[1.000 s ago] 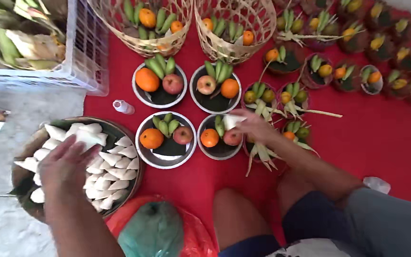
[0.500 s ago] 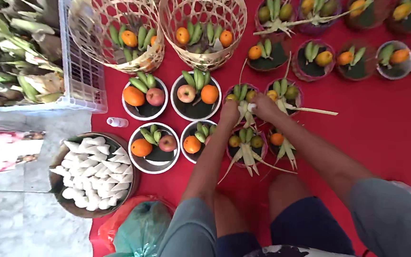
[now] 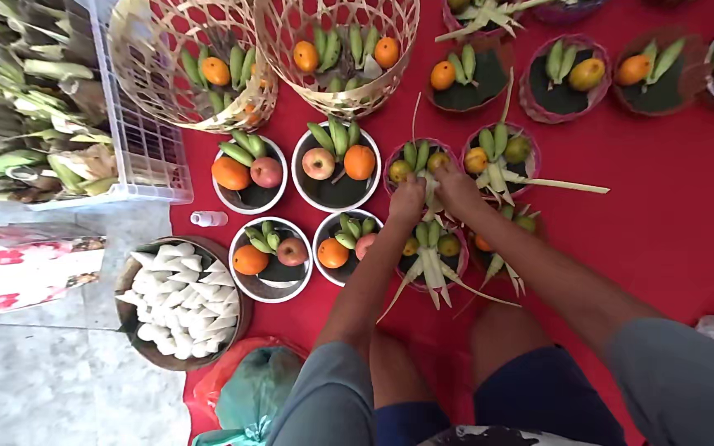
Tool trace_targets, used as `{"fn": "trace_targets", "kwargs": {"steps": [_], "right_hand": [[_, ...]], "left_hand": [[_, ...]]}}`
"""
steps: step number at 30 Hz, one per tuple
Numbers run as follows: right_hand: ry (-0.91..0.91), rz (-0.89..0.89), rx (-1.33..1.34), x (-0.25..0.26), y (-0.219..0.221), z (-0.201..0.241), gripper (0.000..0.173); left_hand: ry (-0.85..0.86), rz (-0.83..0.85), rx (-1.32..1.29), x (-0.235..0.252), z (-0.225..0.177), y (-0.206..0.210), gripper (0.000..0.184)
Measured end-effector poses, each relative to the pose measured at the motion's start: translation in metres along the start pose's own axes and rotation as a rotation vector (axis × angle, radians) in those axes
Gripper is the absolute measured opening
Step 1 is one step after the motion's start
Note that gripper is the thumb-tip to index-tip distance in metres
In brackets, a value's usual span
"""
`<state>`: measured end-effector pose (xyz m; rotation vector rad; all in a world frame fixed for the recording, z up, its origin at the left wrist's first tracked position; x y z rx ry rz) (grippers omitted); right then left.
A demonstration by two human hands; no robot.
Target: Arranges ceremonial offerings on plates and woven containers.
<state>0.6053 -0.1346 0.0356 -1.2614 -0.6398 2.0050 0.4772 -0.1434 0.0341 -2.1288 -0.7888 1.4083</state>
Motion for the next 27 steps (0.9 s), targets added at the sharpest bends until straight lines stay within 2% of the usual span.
{"fn": "trace_targets", "kwargs": {"steps": [4,7,11,15,19,25,27], "right_hand": [[-0.026,-0.028,-0.044,0.0,0.004,0.001,0.032],[-0.011,0.017,-0.025,-0.001,-0.006,0.005,0.036],[-0.049,0.017,-0.07,0.002,-0.002,0.0,0.031],[-0.035,0.07,0.041,-0.001,-0.023,-0.002,0.033],[-0.042,0.106,0.099,0.0,-0.05,-0.012,0.029],[-0.01,0.16,0.073,0.006,-0.054,-0.022,0.024],[-0.043,0.164,0.059,0.007,-0.046,-0.02,0.031]], "left_hand": [[0.017,-0.005,0.049,0.002,-0.001,0.007,0.031],[0.027,-0.021,0.019,0.0,0.004,0.009,0.032],[0.052,-0.013,0.039,-0.003,0.01,0.01,0.033],[0.035,-0.037,-0.139,-0.019,0.015,-0.008,0.051],[0.023,-0.176,-0.272,-0.055,0.041,-0.015,0.041],[-0.021,-0.074,-0.287,-0.075,0.051,0.008,0.041],[0.002,-0.062,-0.245,-0.073,0.047,0.011,0.036]]}}
Point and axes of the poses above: each hand's wrist, its own x-axis towards the middle knuckle, its own y-axis out of the palm, z = x × y, the point moved 1 cm from there along x, towards the middle knuckle, and after that the axes turned 10 degrees about z, right-handed, at the moved point
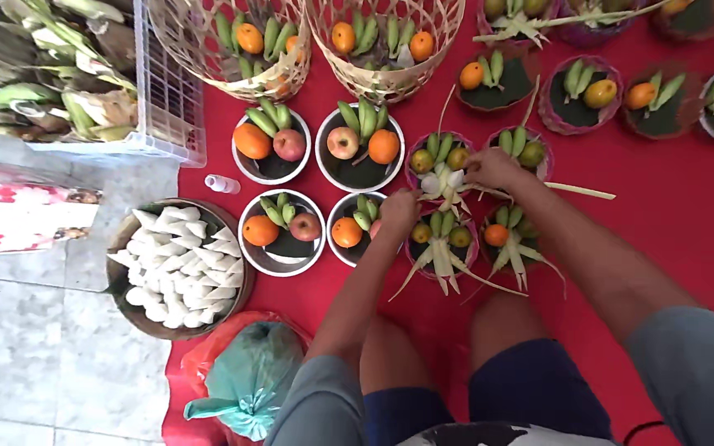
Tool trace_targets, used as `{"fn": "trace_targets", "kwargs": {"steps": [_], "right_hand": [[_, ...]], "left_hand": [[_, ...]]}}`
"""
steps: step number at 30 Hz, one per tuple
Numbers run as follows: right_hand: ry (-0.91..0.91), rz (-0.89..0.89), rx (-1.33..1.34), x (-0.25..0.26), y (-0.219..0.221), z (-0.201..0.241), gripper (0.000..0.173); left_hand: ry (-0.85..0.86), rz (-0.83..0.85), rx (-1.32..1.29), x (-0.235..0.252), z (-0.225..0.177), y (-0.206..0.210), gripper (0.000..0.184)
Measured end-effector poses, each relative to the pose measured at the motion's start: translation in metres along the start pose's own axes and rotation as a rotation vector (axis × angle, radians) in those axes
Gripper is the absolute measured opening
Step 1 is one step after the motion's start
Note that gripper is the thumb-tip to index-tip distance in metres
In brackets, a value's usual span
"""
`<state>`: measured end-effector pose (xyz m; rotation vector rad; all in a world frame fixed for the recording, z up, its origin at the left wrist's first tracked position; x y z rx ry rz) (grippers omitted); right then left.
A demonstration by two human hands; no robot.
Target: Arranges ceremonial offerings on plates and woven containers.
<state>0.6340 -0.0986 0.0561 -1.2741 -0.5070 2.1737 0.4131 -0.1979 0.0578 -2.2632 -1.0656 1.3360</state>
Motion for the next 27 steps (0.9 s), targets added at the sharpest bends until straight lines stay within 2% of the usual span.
{"fn": "trace_targets", "kwargs": {"steps": [3,7,11,17,22,27], "right_hand": [[-0.018,-0.04,-0.059,0.002,0.017,0.006,0.037],[0.134,-0.107,-0.062,-0.004,0.03,0.026,0.032],[0.227,-0.136,-0.054,-0.01,0.037,0.035,0.034],[0.063,-0.088,-0.011,-0.009,0.017,0.017,0.032],[0.111,-0.063,-0.087,-0.024,0.015,0.015,0.035],[0.182,-0.128,-0.154,-0.012,0.031,0.027,0.042]], "left_hand": [[0.023,-0.011,0.057,0.002,-0.005,0.003,0.03],[0.003,-0.019,0.108,0.002,-0.009,0.002,0.028],[-0.003,-0.012,0.12,-0.001,-0.012,0.003,0.029],[0.031,-0.014,0.063,-0.003,-0.013,0.001,0.032],[0.039,-0.048,0.034,0.006,-0.018,0.003,0.033],[0.008,-0.013,0.09,0.019,-0.024,0.01,0.032]]}}
Point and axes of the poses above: each hand's wrist, its own x-axis towards the middle knuckle, its own y-axis out of the palm, z = x × y, the point moved 1 cm from there along x, towards the middle knuckle, and after that the axes turned 10 degrees about z, right-handed, at the moved point
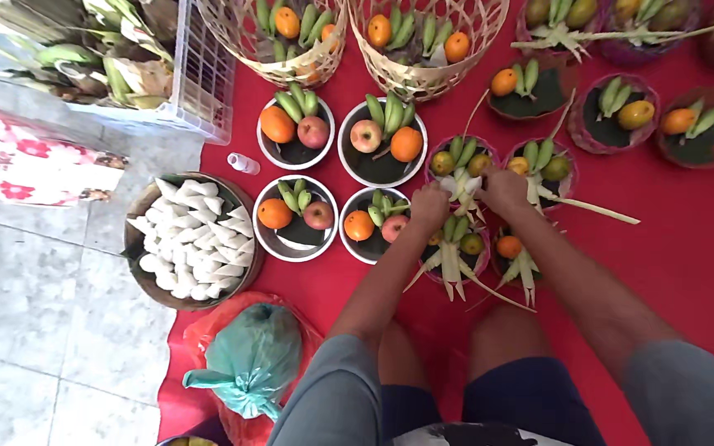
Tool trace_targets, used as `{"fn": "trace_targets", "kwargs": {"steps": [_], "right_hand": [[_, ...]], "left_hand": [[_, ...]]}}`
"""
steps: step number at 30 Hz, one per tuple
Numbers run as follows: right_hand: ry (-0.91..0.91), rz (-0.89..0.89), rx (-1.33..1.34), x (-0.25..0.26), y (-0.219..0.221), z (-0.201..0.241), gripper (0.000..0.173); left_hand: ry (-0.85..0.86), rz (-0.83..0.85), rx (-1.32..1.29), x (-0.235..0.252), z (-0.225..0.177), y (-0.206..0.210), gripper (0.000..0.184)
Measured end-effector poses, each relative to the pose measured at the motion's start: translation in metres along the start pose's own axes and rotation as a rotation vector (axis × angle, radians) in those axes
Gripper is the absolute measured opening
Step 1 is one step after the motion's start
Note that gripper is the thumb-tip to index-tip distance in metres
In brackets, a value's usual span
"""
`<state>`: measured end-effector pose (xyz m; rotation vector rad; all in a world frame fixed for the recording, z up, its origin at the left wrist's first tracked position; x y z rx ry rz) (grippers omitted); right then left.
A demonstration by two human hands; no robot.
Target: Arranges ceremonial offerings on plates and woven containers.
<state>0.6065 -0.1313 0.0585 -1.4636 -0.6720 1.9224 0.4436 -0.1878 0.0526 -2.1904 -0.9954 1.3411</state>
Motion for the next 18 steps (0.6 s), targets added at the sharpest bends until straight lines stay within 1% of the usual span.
{"fn": "trace_targets", "kwargs": {"steps": [3,7,11,14,18], "right_hand": [[0.037,-0.017,-0.038,0.0,0.007,0.009,0.043],[0.054,-0.081,-0.003,-0.009,0.01,0.012,0.038],[0.087,-0.118,-0.004,-0.008,0.016,0.015,0.038],[0.141,-0.083,0.021,-0.004,0.023,0.015,0.041],[0.148,-0.061,0.117,-0.006,0.013,0.013,0.04]], "left_hand": [[-0.024,0.068,0.079,0.008,-0.003,0.004,0.03],[-0.016,0.134,0.145,0.01,-0.002,-0.002,0.027],[0.054,0.114,0.212,0.006,0.004,-0.008,0.026],[0.083,0.095,0.253,0.008,0.006,-0.007,0.025],[0.116,0.091,0.331,0.011,-0.002,-0.009,0.02]]}}
Point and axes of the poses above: each hand's wrist, its own x-axis towards the middle knuckle, its own y-axis out of the palm, z = x × y, the point moved 1 cm from there along x, towards the middle knuckle, and after that the axes turned 10 degrees about z, right-handed, at the moved point
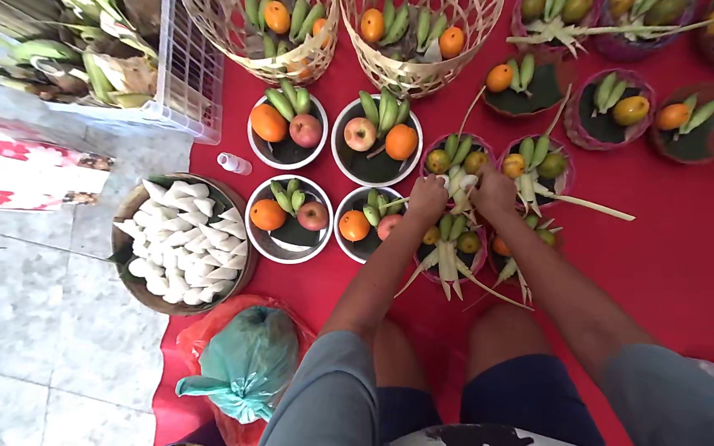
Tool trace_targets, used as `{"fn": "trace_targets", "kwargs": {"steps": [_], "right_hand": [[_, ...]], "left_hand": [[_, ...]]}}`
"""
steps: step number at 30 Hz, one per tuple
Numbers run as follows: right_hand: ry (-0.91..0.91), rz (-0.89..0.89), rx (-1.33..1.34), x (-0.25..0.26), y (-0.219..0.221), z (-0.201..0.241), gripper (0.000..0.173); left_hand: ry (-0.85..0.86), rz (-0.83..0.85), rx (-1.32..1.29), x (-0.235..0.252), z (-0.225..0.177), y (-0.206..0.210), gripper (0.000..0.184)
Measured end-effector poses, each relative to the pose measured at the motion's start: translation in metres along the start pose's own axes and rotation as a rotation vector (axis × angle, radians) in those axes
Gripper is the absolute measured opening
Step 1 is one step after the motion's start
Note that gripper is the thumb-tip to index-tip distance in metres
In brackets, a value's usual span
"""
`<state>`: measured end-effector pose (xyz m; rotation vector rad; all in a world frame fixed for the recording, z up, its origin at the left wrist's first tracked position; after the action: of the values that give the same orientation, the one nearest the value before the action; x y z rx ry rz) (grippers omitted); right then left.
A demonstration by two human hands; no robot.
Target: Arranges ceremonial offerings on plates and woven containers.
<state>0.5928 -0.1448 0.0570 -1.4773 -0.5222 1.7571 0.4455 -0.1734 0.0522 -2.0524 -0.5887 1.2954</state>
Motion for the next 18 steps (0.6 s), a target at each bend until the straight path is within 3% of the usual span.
{"fn": "trace_targets", "kwargs": {"steps": [5,18], "right_hand": [[0.008,-0.015,0.033,-0.003,-0.003,0.001,0.04],[-0.029,-0.011,-0.064,0.01,0.009,0.006,0.048]], "left_hand": [[0.013,0.081,0.097,0.009,0.0,-0.003,0.037],[0.042,0.173,0.163,0.011,0.0,-0.014,0.023]]}}
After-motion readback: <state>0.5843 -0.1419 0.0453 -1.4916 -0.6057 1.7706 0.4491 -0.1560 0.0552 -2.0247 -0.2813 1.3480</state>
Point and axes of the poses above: each hand's wrist, its own x-axis towards the middle knuckle, its own y-axis out of the palm, z = x × y, the point moved 1 cm from there along x, towards the middle knuckle, and after that the axes turned 10 degrees about z, right-handed, at the moved point
